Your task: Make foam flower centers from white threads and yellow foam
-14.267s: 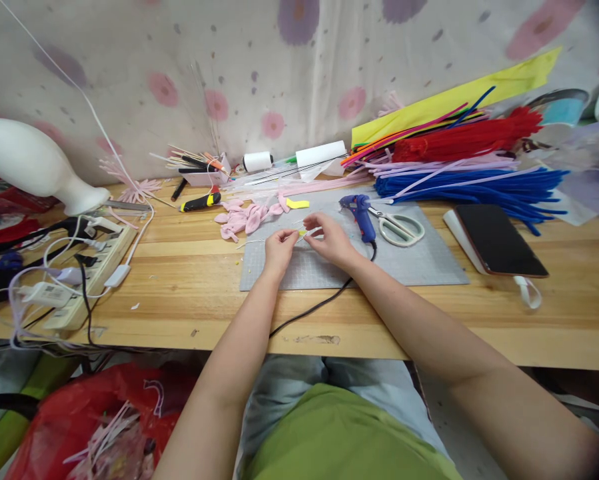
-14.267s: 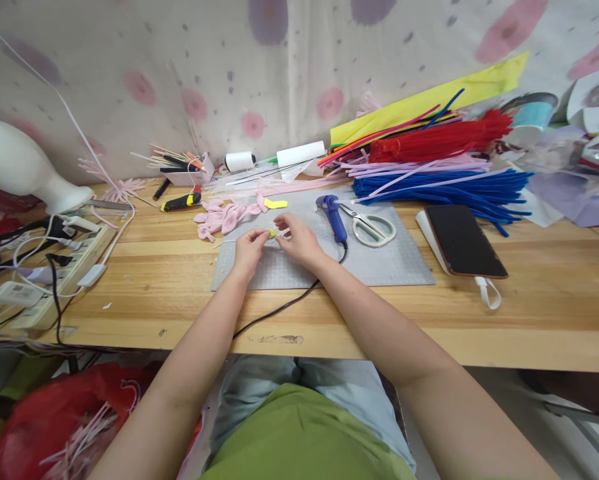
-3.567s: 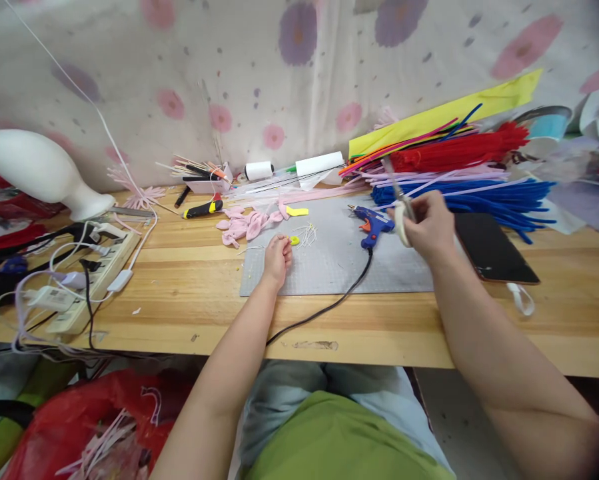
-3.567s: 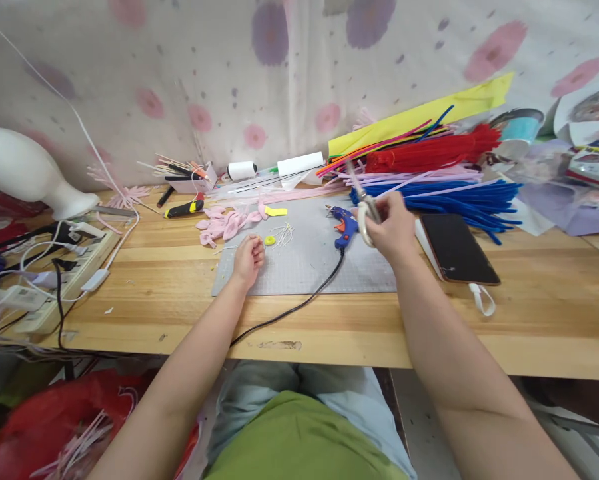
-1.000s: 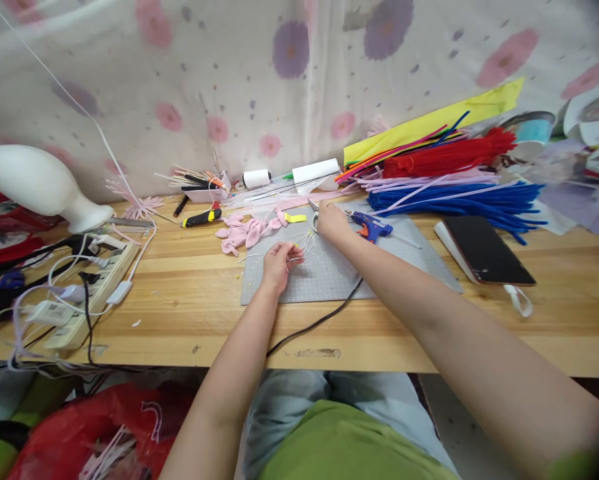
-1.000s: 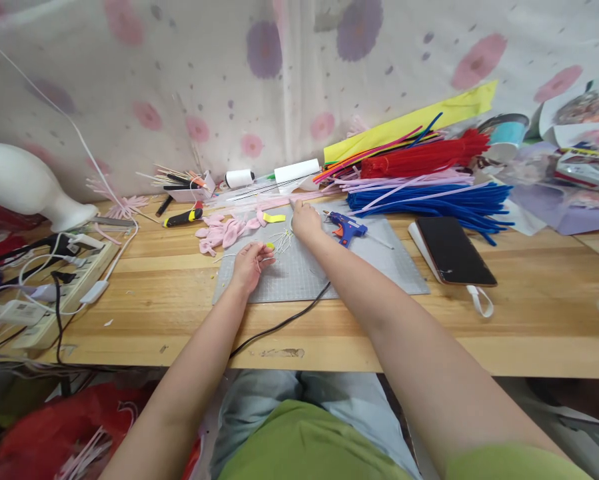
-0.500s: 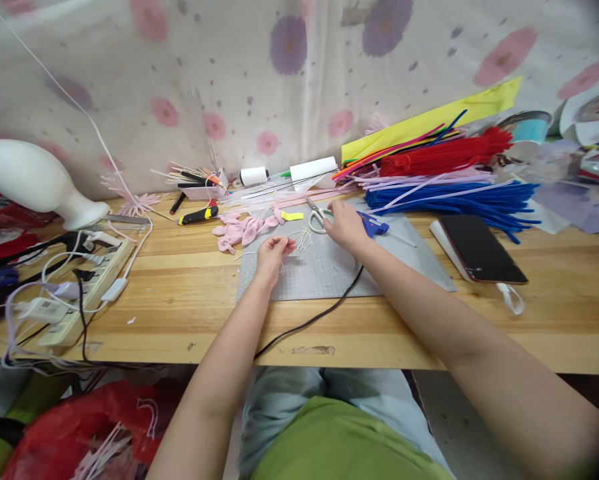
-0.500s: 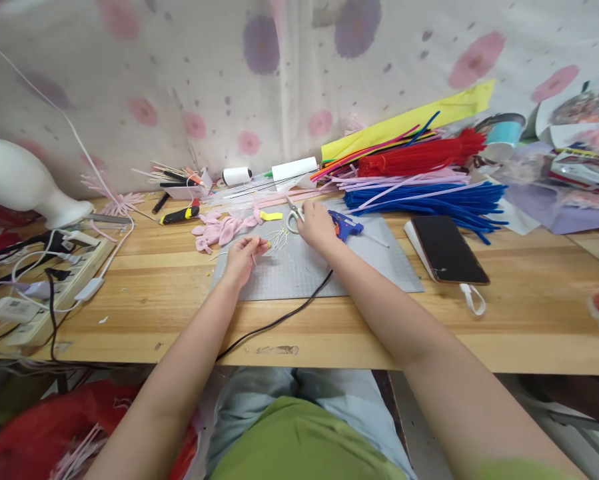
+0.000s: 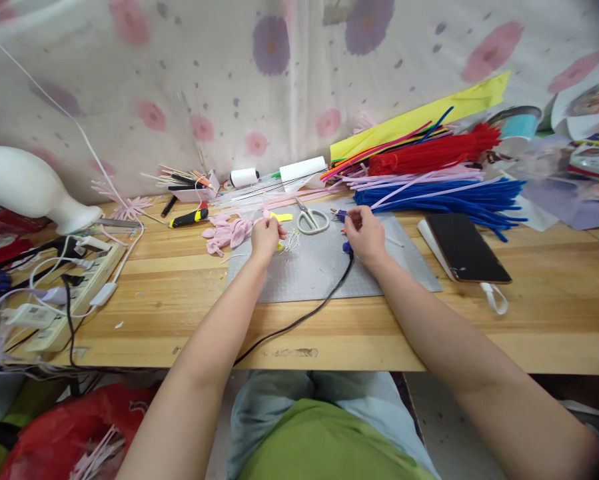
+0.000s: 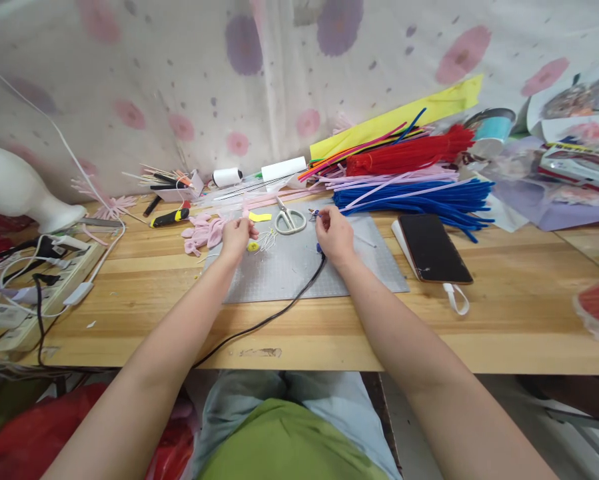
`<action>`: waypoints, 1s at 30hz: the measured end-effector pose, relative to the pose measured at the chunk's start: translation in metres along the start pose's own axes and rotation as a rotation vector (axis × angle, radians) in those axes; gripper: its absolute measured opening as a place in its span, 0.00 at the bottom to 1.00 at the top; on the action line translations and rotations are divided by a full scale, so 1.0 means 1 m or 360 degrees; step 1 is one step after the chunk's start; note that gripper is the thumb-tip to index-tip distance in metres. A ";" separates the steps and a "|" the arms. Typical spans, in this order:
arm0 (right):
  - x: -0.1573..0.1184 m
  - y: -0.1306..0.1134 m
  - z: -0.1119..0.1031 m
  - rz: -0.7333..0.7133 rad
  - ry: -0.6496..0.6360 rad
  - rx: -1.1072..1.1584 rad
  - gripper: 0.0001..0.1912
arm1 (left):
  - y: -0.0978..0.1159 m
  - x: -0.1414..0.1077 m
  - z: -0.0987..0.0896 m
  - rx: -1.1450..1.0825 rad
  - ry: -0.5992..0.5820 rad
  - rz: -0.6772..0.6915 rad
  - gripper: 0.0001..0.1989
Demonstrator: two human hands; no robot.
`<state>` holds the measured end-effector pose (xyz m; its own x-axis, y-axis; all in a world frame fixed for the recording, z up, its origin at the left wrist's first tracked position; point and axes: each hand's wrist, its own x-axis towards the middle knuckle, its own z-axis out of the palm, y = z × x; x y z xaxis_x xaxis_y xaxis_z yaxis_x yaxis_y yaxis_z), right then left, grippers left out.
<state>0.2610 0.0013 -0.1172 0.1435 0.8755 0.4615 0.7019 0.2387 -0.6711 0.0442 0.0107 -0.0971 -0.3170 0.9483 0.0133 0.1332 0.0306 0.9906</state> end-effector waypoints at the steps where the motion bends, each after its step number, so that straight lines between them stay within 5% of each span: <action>1: 0.000 0.001 0.001 0.0015 -0.0006 0.0012 0.11 | -0.001 0.002 0.000 0.0029 -0.0026 0.0009 0.11; 7: 0.000 0.004 0.003 0.0036 -0.0001 0.0066 0.11 | -0.006 -0.003 0.014 0.0466 -0.0078 0.0146 0.02; 13: -0.001 0.004 0.002 0.0003 0.0009 0.0033 0.10 | -0.012 -0.002 0.020 0.0813 -0.0015 0.0279 0.08; 24: -0.002 0.003 0.004 0.0058 -0.0049 0.0008 0.10 | -0.020 0.017 -0.020 0.0418 0.0049 0.0247 0.08; 30: -0.002 0.006 0.004 0.0176 -0.0109 -0.0140 0.11 | -0.003 0.018 -0.069 0.0900 0.0220 0.0225 0.10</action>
<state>0.2622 0.0025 -0.1247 0.1774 0.9217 0.3450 0.7432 0.1043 -0.6609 -0.0270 0.0062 -0.0901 -0.3740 0.9068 0.1945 0.6500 0.1067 0.7524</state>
